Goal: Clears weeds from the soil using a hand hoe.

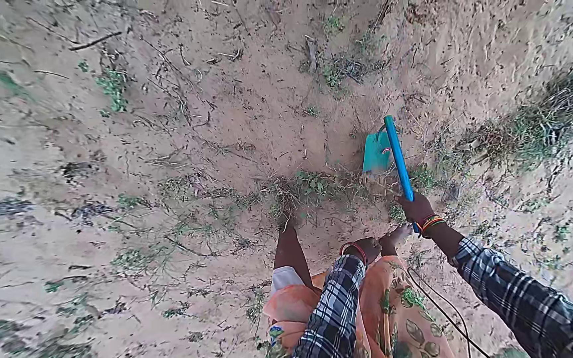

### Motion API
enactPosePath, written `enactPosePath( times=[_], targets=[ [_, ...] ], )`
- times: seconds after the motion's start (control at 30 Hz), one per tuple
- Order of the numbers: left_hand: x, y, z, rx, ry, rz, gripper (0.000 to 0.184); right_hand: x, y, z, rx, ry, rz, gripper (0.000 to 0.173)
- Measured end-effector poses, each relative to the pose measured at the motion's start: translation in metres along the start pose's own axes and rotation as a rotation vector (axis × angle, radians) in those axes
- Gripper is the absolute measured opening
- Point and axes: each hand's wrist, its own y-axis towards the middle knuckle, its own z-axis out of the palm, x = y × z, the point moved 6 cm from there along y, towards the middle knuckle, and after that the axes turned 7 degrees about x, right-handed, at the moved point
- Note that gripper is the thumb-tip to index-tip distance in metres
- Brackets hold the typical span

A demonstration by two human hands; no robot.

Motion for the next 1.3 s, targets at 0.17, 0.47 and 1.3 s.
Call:
enactPosePath(
  times=[0.17, 0.47, 1.3],
  targets=[
    [-0.003, 0.002, -0.015, -0.218, -0.045, 0.059, 0.041, 0.141, 0.008, -0.051, -0.258, 0.141, -0.517, 0.037],
    [0.002, 0.008, -0.021, -0.384, -0.159, 0.085, 0.040, 0.080, 0.092, 0.017, -0.117, 0.032, -0.273, 0.043],
    [0.013, 0.024, -0.019, -0.599, -0.484, 0.191, 0.032, -0.034, 0.053, 0.091, 0.122, -0.133, -0.066, 0.041]
  ],
)
